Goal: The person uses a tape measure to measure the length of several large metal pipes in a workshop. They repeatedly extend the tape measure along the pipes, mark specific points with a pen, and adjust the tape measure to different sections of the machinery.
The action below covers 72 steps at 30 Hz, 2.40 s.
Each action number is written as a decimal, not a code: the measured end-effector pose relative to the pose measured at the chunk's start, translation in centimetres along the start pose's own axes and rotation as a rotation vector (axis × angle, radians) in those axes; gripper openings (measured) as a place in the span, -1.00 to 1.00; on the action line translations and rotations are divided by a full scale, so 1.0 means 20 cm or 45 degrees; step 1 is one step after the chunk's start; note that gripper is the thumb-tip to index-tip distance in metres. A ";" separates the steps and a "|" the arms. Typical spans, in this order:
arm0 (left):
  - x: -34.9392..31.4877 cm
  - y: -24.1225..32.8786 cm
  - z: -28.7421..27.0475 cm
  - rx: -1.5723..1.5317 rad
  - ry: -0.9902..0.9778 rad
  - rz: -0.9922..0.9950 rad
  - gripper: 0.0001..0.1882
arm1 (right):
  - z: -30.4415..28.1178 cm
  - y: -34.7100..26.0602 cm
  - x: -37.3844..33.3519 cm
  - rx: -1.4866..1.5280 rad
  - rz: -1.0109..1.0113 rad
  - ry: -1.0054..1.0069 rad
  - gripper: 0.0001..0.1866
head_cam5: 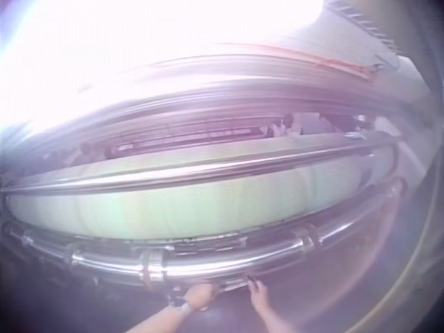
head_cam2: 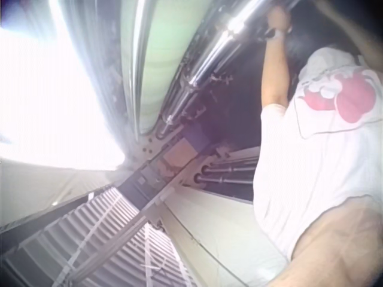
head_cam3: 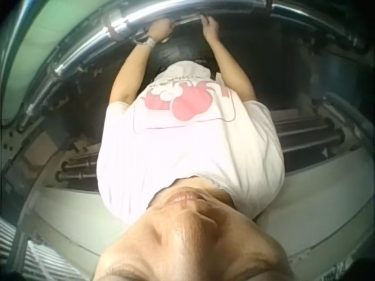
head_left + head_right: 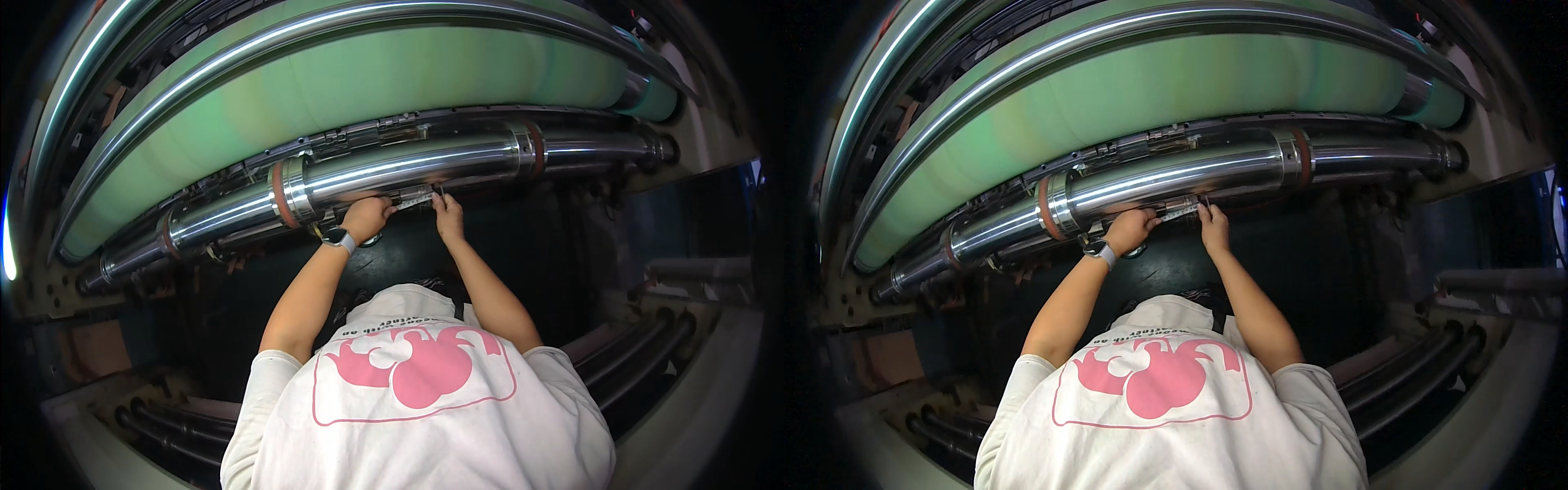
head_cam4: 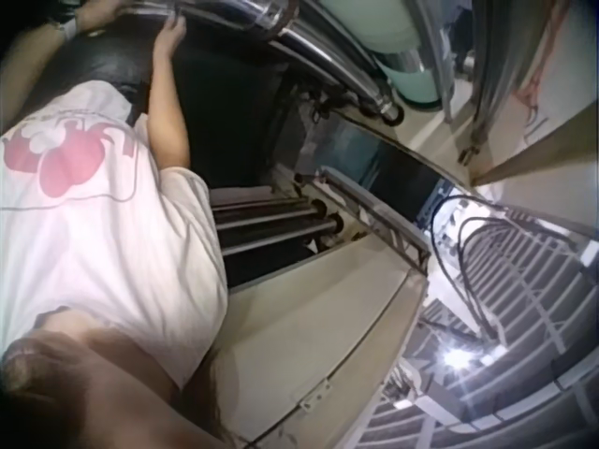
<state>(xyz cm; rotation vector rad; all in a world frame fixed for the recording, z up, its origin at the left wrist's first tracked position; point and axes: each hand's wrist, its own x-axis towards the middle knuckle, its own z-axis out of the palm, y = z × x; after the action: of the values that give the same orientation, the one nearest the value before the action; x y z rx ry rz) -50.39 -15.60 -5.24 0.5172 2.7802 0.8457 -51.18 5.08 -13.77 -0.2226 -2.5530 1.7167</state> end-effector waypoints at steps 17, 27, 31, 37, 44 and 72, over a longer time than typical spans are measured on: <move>-0.62 -0.33 -0.28 0.037 0.159 -0.261 -0.86 | 0.06 -0.01 0.01 0.585 0.168 0.074 -0.92; -0.58 -0.42 -0.20 0.280 0.243 -0.419 -0.79 | 0.07 -0.07 -0.13 0.765 0.440 0.112 -0.82; -0.57 -0.44 -0.20 0.306 0.244 -0.417 -0.80 | 0.08 0.04 -0.17 1.093 0.787 -0.026 -0.70; -0.57 -0.46 -0.20 0.264 0.219 -0.409 -0.77 | 0.16 0.05 -0.16 1.224 0.881 -0.094 -0.60; -0.60 -0.50 -0.24 0.098 0.132 -0.315 -0.78 | 0.22 0.11 -0.16 1.257 0.812 -0.094 -0.54; -0.57 -0.64 -0.24 -0.068 0.172 -0.248 -0.75 | 0.26 0.09 -0.11 1.390 0.849 0.226 -0.52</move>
<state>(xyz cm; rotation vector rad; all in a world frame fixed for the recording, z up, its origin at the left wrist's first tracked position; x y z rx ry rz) -44.64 -32.28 -7.62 0.1828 2.8590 0.9389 -49.44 0.59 -17.40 -1.1199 -1.1423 2.8076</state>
